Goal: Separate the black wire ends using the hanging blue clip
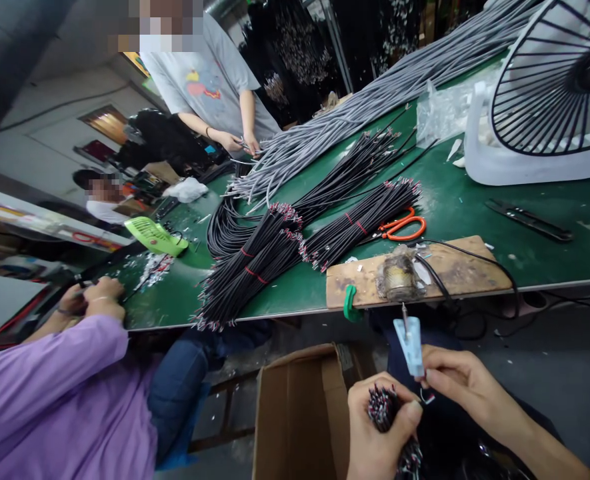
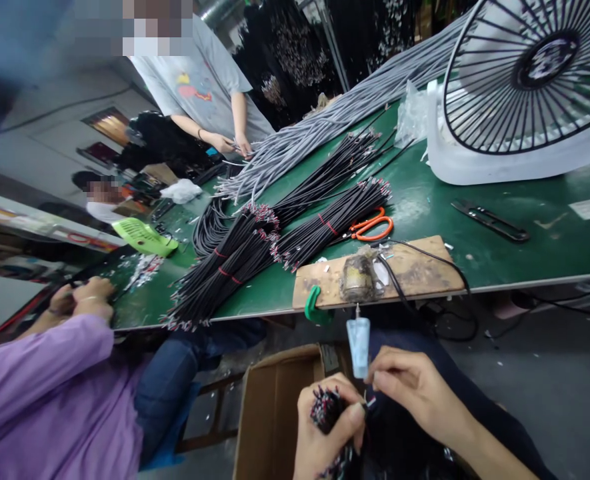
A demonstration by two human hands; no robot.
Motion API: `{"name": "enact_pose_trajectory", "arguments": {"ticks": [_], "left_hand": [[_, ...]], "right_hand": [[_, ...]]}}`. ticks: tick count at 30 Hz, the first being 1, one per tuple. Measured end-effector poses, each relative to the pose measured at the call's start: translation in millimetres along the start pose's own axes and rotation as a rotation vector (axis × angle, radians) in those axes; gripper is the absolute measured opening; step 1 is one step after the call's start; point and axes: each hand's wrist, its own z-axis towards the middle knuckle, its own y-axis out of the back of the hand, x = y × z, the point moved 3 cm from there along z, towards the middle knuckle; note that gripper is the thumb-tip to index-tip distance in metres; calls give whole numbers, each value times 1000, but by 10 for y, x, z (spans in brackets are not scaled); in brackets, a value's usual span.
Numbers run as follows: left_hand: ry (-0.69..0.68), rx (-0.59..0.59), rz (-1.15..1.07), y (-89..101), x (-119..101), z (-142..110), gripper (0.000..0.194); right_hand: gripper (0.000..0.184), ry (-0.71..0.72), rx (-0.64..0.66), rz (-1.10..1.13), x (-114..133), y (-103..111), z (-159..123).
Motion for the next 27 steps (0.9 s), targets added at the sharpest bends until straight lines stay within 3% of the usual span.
{"name": "enact_pose_trajectory", "arguments": {"ticks": [4, 8, 13, 16, 21, 27], "left_hand": [[28, -1, -8, 6, 111, -53, 33], [79, -25, -27, 14, 161, -82, 33], [-72, 69, 15, -27, -10, -43, 28], [-133, 99, 37, -39, -92, -28, 19], [-153, 98, 24, -21, -110, -30, 12], [-107, 113, 23, -17, -47, -37, 17]], "right_hand": [[26, 15, 98, -16, 80, -95, -3], [31, 94, 95, -249, 167, -107, -57], [27, 217, 122, -555, 326, -140, -140], [27, 222, 119, -566, 361, -134, -143], [24, 252, -35, -523, 365, -39, -125], [24, 225, 71, -475, 325, -51, -130]]}}
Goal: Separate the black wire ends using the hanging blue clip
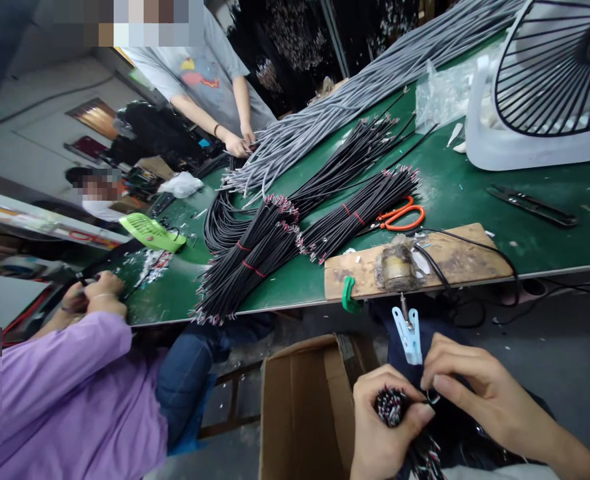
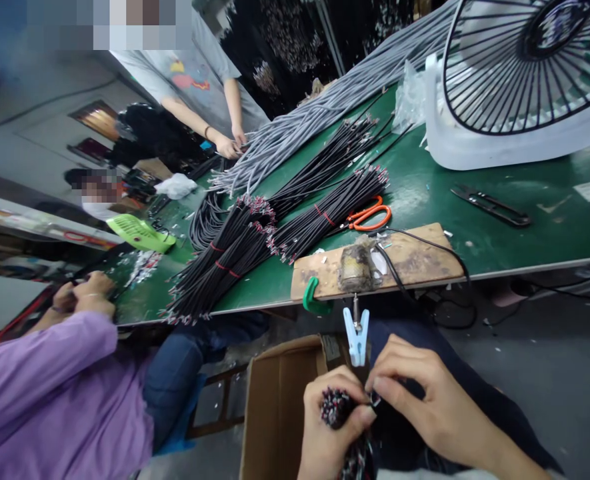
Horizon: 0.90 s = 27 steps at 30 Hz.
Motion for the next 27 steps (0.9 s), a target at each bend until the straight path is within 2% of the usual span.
{"name": "enact_pose_trajectory", "arguments": {"ticks": [3, 5, 6, 8, 10, 15, 18, 20, 22, 25, 27], "left_hand": [[117, -118, -71, -20, 153, -81, 27], [266, -222, -158, -50, 295, -164, 31], [294, -276, -153, -62, 347, -200, 33], [293, -366, -103, -76, 410, -245, 39], [272, -403, -50, -82, 437, -250, 42], [203, -363, -112, -57, 458, -192, 35], [246, -403, -142, -19, 476, -195, 31], [272, -415, -139, -2, 453, -195, 28], [264, -368, -160, -7, 393, -172, 25], [215, -296, -203, -35, 285, -118, 19], [182, -303, -226, -48, 243, -94, 18]], "right_hand": [[29, -38, 14, 0, -20, 2, 48], [25, -43, 6, -39, -20, 7, 101], [21, -42, 22, -59, -14, 1, 127], [13, -41, 73, -96, 9, -20, 171], [11, -50, 106, -133, 30, -36, 198], [20, -36, 25, -149, -15, -21, 179], [13, 167, -54, -192, -58, -19, 91], [20, 337, -59, -260, -61, -45, 11], [25, 417, -53, -301, -64, -77, -50], [18, 352, -179, -279, -77, -78, -82], [13, 258, -296, -252, -94, -61, -84]]}}
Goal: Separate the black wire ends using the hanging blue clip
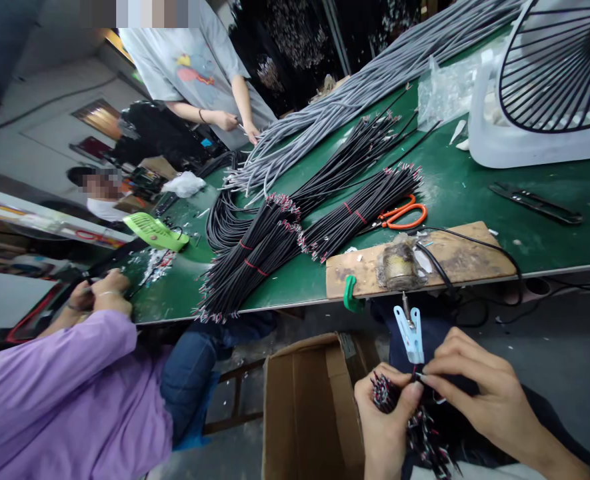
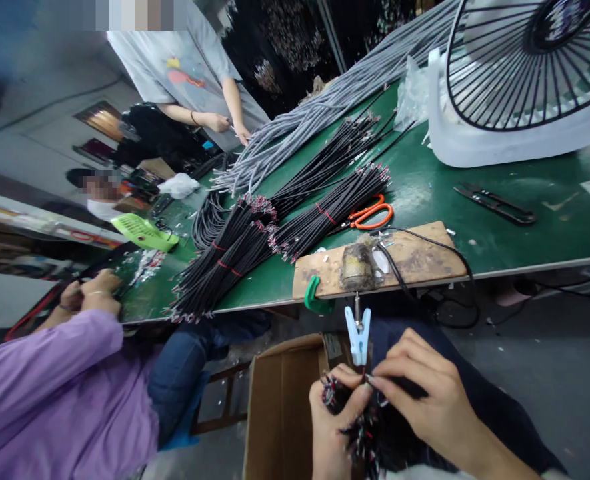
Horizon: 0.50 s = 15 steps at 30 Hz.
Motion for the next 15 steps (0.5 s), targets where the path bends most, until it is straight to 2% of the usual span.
{"name": "enact_pose_trajectory", "arguments": {"ticks": [3, 8, 11, 15], "left_hand": [[-15, 8, -6, -29, -4, 4, 17], [-39, 18, -16, -86, -26, 12, 19], [-35, 39, -3, -120, -47, 23, 24], [13, 87, 32, -63, 58, 14, 25]], "right_hand": [[12, -151, -37, 29, -26, -12, 4], [6, -374, 62, 184, -45, -109, 19], [14, -499, 60, 311, -77, -139, 17], [23, -509, 115, 439, -116, -101, 36]]}}
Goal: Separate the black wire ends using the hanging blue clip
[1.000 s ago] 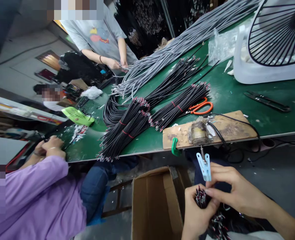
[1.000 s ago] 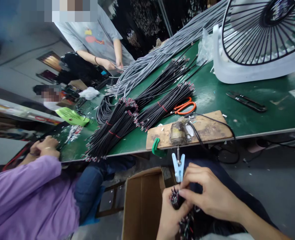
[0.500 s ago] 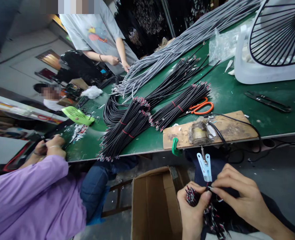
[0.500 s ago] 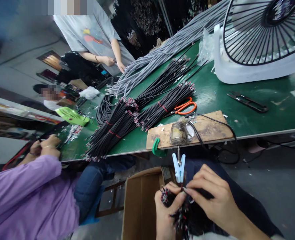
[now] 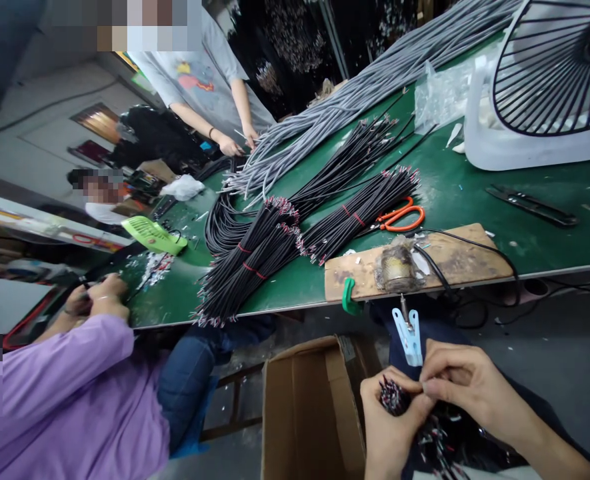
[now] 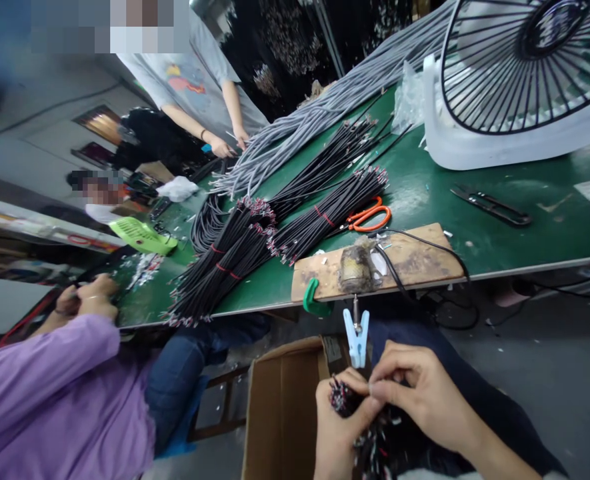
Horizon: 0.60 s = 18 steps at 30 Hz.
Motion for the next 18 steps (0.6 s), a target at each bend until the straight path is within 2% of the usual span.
{"name": "enact_pose_trajectory", "arguments": {"ticks": [3, 6, 11, 18], "left_hand": [[121, 3, -65, 89, 159, -29, 35], [204, 18, -83, 132, 254, -37, 38], [96, 42, -100, 88, 239, 14, 35], [76, 18, -193, 22, 112, 45, 32]], "right_hand": [[25, 30, 55, -18, -14, 42, 21], [29, -2, 26, 18, -97, 46, 40], [27, -42, -5, 128, -203, -18, 51], [33, 46, -149, 79, -90, -82, 11]]}}
